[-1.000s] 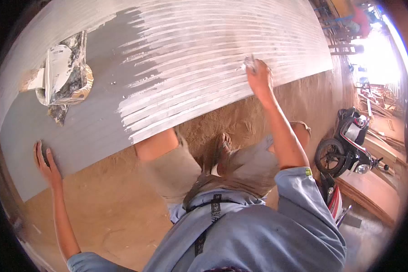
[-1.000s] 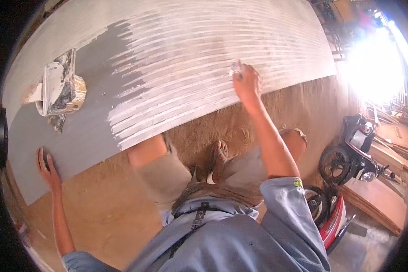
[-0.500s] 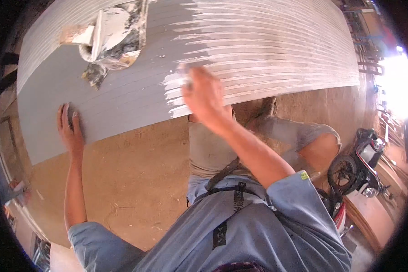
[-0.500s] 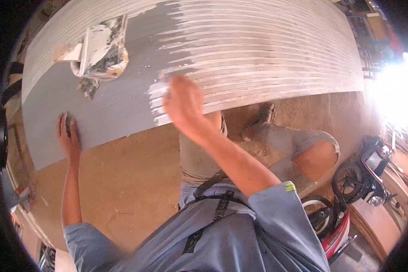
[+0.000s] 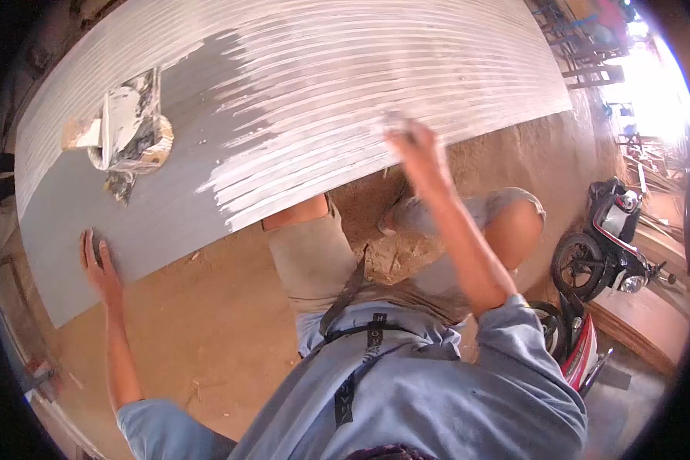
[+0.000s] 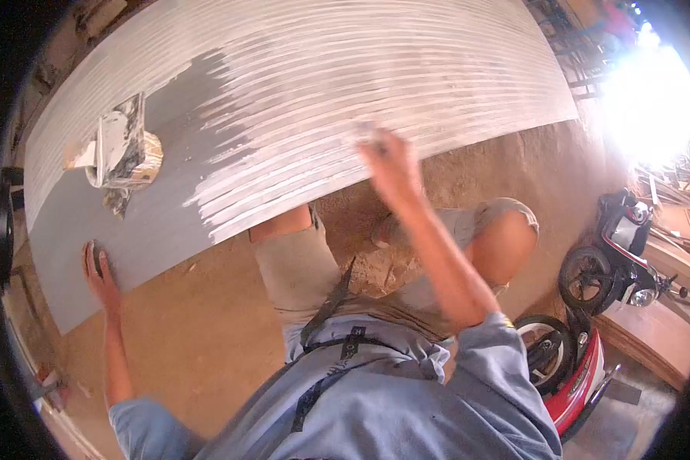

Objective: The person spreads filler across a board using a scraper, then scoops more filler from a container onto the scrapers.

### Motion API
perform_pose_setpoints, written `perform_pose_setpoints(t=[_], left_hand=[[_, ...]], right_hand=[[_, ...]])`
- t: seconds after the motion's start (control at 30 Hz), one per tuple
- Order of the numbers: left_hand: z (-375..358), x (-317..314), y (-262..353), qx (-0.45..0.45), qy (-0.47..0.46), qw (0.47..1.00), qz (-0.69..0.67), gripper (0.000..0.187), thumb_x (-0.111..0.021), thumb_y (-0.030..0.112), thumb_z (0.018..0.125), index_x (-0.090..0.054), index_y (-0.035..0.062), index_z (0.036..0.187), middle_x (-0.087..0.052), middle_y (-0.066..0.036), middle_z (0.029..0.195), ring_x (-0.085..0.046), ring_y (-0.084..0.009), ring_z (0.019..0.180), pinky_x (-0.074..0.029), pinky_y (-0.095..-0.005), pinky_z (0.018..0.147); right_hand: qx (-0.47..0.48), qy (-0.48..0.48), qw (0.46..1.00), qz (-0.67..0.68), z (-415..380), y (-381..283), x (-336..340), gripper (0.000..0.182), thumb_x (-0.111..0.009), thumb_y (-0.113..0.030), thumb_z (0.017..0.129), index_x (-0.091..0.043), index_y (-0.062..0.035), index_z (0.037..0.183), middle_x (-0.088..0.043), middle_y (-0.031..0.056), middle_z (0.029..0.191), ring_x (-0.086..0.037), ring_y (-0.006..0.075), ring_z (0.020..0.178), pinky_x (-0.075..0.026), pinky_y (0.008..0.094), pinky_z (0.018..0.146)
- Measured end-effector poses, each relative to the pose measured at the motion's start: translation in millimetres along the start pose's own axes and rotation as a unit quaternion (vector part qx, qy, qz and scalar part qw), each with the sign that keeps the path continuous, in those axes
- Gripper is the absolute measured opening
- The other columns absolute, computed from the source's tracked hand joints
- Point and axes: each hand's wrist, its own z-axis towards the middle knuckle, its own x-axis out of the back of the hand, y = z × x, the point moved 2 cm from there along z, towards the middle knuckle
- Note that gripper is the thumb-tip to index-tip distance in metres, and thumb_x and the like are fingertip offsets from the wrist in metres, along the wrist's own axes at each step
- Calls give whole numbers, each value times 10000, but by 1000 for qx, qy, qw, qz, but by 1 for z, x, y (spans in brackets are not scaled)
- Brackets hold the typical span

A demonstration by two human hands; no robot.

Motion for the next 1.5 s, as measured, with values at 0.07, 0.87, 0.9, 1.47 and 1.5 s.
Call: perform_pose_setpoints(t=[0.07,0.87,0.9,1.47,1.5], left_hand=[[-1,1,1,-17,4,1000,-2,395,-538,186,1003,-540,0,1351,-478,-187,1442,-436,-337,1347,-330,-429,1125],[0,4,-2,-16,-6,998,67,399,-535,221,1008,-547,-2,1339,-493,-191,1432,-456,-347,1330,-343,-422,1115],[0,5,2,-6,-10,999,50,393,-546,218,1002,-556,1,1330,-497,-193,1426,-456,-350,1328,-344,-422,1113],[-3,7,1,15,17,1000,0,379,-568,177,986,-567,26,1334,-500,-180,1431,-454,-336,1334,-351,-425,1115],[-3,7,3,22,18,999,-18,383,-559,188,992,-562,25,1339,-498,-179,1434,-450,-335,1338,-348,-427,1116]], right_hand=[[-48,59,990,-122,32,59,57,379,-623,-351,922,-684,-86,1186,-688,129,1048,-642,242,899,-505,426,806],[34,19,974,-222,-22,-39,-101,255,-617,-197,873,-597,4,1028,-623,182,1008,-628,373,961,-469,503,821],[41,6,976,-213,-28,-47,-113,255,-617,-197,873,-597,4,1028,-623,182,1008,-628,373,961,-469,503,821],[-3,-152,963,221,-35,-84,-171,334,-688,-302,793,-664,23,867,-633,154,748,-599,250,709,-473,448,672],[-1,-127,966,227,-17,-71,-132,369,-687,-322,797,-695,10,958,-615,138,747,-571,207,726,-475,430,672]])
